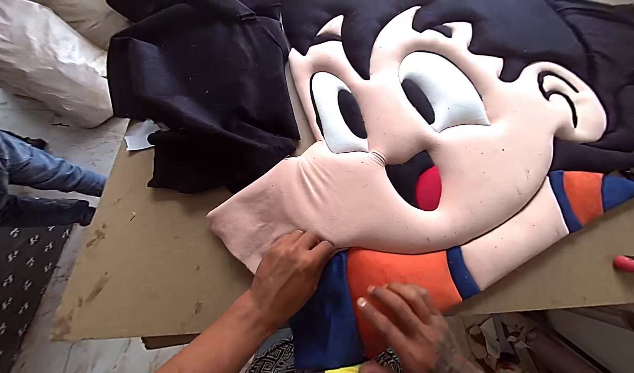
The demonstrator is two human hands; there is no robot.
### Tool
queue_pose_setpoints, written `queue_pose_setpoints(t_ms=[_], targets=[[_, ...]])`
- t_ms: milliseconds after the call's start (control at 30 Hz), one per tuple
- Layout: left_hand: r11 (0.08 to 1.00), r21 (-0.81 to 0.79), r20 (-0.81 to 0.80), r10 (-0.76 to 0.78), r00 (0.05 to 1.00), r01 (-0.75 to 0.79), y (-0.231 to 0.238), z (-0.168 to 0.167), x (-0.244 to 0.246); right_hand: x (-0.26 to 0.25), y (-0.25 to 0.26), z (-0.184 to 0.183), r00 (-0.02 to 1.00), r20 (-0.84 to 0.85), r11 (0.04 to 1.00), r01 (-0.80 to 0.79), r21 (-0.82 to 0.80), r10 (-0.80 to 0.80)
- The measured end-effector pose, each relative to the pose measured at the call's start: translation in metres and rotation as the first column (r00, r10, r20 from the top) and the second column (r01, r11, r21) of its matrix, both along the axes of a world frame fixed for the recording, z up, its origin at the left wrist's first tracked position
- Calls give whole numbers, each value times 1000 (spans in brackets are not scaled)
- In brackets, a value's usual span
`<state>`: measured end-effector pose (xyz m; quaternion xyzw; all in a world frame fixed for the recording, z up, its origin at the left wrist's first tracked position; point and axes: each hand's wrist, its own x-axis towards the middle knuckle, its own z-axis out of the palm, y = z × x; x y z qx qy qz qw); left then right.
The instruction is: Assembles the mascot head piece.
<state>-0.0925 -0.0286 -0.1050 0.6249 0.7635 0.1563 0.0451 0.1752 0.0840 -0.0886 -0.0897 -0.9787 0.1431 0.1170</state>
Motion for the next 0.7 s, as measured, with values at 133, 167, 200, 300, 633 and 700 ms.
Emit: queue_pose_setpoints(t_ms=[133, 167, 200, 300, 633, 700], targets=[[996, -27, 16, -82, 997, 82, 2, 1, -5, -39, -38, 12, 966, 140, 969, 230, -93, -216], [994, -33, 20, -101, 995, 101, 1, 1, -7, -51, -45, 15, 938, 196, 948, 307, -80, -287], [993, -32, 21, -117, 993, 118, 1, 0, -9, -61, -50, 16, 910, 230, 927, 369, -65, -346], [987, -25, 1, -160, 987, 160, 1, -2, -13, -76, -56, 6, 883, 205, 904, 428, 18, -422], [980, -100, 23, -173, 985, 174, -3, 1, -5, -52, -48, 15, 941, 162, 954, 298, 12, -296], [989, -84, 76, -113, 991, 119, -7, 3, -1, -22, -22, 29, 957, 235, 983, 181, -41, -167]])
